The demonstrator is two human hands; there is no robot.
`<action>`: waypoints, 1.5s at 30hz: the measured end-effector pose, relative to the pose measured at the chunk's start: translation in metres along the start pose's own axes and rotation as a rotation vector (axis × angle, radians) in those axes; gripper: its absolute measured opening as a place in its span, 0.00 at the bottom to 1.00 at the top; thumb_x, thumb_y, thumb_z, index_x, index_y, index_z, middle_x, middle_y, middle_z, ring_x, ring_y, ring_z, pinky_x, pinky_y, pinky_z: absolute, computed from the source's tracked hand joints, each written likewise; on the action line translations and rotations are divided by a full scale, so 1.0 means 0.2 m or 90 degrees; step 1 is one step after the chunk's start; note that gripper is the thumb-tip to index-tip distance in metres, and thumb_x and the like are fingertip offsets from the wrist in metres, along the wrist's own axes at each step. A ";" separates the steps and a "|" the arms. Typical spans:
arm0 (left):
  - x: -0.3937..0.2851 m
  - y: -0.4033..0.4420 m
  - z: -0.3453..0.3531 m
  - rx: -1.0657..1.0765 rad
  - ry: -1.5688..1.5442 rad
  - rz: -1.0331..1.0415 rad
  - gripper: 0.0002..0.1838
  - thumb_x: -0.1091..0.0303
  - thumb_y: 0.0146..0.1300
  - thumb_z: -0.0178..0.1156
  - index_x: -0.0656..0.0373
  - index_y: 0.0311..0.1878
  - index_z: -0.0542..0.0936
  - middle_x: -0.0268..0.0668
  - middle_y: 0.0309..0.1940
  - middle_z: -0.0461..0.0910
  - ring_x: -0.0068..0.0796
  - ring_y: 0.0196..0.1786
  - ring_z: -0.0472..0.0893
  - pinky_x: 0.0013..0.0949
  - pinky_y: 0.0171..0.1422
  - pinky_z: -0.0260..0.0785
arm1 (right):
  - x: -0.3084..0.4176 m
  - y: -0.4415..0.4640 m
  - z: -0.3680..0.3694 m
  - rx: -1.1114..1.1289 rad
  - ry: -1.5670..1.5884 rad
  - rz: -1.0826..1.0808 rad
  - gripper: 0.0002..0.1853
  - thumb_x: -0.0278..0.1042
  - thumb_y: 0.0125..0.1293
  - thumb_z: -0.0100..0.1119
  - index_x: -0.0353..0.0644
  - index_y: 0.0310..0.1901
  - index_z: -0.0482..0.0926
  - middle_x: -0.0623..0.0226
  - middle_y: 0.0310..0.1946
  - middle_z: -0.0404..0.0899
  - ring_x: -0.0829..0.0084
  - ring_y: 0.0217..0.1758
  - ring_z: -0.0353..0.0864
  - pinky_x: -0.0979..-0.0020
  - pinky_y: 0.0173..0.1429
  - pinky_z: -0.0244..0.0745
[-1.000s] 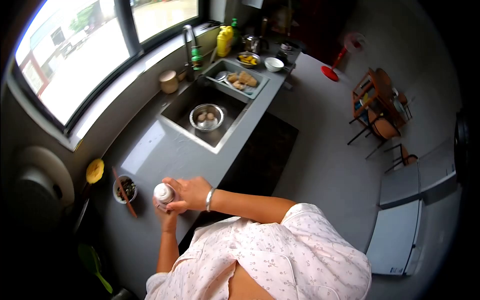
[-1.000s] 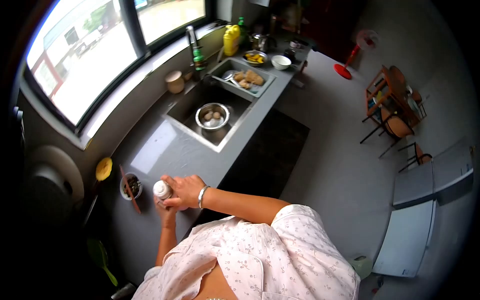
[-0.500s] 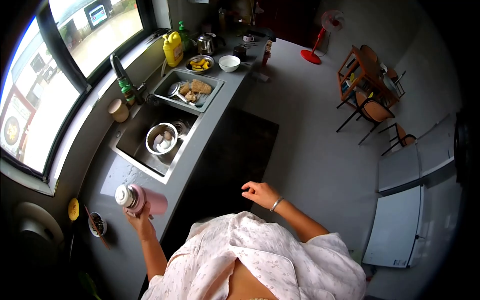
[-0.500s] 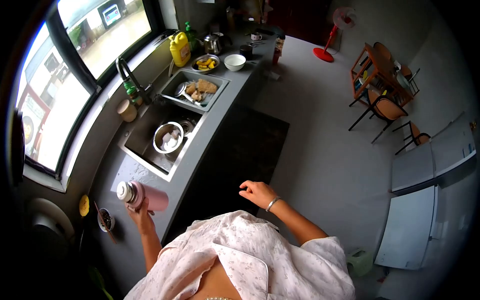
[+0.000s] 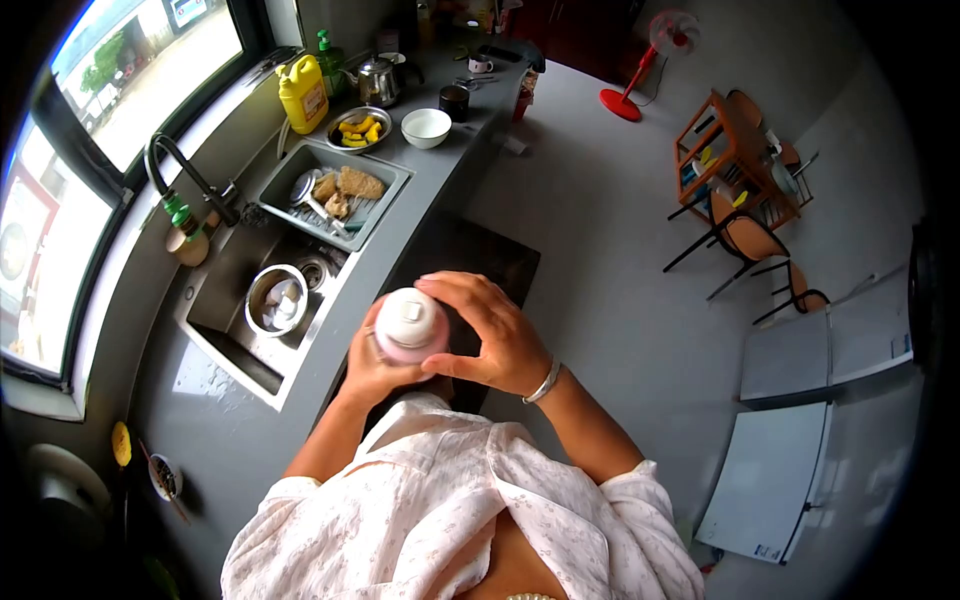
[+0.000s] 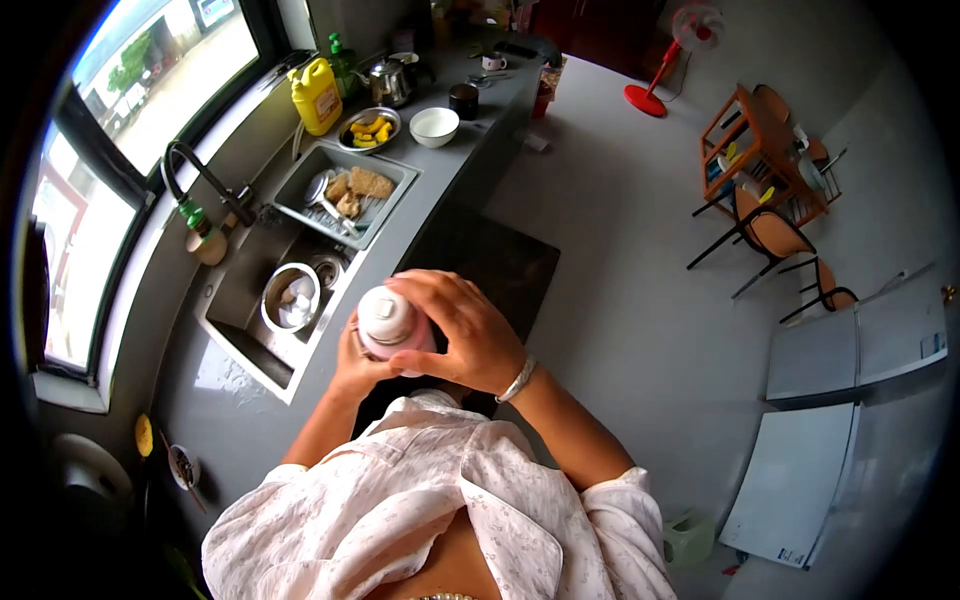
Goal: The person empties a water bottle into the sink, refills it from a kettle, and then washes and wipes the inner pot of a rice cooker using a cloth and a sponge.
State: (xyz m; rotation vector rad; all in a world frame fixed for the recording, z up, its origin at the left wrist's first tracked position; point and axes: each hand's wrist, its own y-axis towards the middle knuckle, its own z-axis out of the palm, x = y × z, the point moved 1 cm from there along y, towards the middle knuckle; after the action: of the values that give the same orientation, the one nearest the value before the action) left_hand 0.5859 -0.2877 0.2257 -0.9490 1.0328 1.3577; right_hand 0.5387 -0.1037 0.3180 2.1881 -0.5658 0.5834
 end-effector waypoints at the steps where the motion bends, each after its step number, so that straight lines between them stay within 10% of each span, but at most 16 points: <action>1: 0.04 0.08 0.05 0.017 -0.032 0.005 0.50 0.67 0.33 0.78 0.64 0.64 0.64 0.39 0.52 0.75 0.31 0.55 0.76 0.34 0.63 0.67 | -0.05 0.08 -0.03 0.037 0.000 -0.037 0.35 0.53 0.55 0.68 0.43 0.60 0.70 0.58 0.55 0.74 0.58 0.58 0.74 0.61 0.64 0.65; 6: 0.09 0.52 0.19 0.113 0.076 -0.029 0.42 0.63 0.33 0.78 0.61 0.56 0.70 0.37 0.48 0.75 0.27 0.51 0.77 0.31 0.57 0.69 | -0.40 0.31 -0.14 0.102 0.006 0.019 0.13 0.36 0.56 0.65 0.40 0.42 0.80 0.62 0.41 0.80 0.63 0.43 0.81 0.67 0.49 0.77; 13: 0.08 1.10 0.40 0.123 0.103 -0.017 0.43 0.65 0.35 0.78 0.63 0.58 0.70 0.39 0.49 0.76 0.29 0.53 0.76 0.32 0.59 0.68 | -0.85 0.43 -0.34 -0.092 -0.080 0.126 0.11 0.33 0.58 0.61 0.39 0.41 0.80 0.58 0.45 0.78 0.61 0.46 0.80 0.65 0.50 0.77; 22: 0.23 1.72 0.67 0.076 0.112 0.032 0.45 0.61 0.34 0.79 0.62 0.59 0.69 0.39 0.52 0.74 0.30 0.56 0.75 0.32 0.62 0.66 | -1.48 0.31 -0.74 -0.089 0.208 0.273 0.57 0.53 0.44 0.78 0.37 0.70 0.52 0.53 0.68 0.59 0.58 0.71 0.61 0.61 0.70 0.60; 31: 0.34 2.27 1.05 -0.041 0.109 0.063 0.48 0.65 0.33 0.80 0.61 0.62 0.67 0.37 0.54 0.72 0.29 0.59 0.72 0.33 0.66 0.62 | -2.07 0.42 -1.03 0.032 0.135 0.279 0.61 0.37 0.42 0.80 0.37 0.71 0.44 0.48 0.64 0.64 0.54 0.66 0.67 0.62 0.66 0.67; 45: 0.31 2.94 0.90 -0.119 0.204 0.197 0.58 0.56 0.41 0.80 0.63 0.71 0.53 0.42 0.65 0.62 0.34 0.68 0.63 0.36 0.72 0.54 | -2.79 1.03 -1.05 -0.016 0.112 0.134 0.53 0.53 0.43 0.78 0.37 0.64 0.56 0.53 0.54 0.73 0.57 0.53 0.78 0.61 0.54 0.74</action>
State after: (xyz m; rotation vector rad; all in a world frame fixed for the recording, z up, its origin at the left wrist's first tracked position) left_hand 0.0003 -0.0894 0.2500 -1.2109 1.3554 1.6123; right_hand -0.0679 0.0525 0.2405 2.0426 -0.7090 0.8656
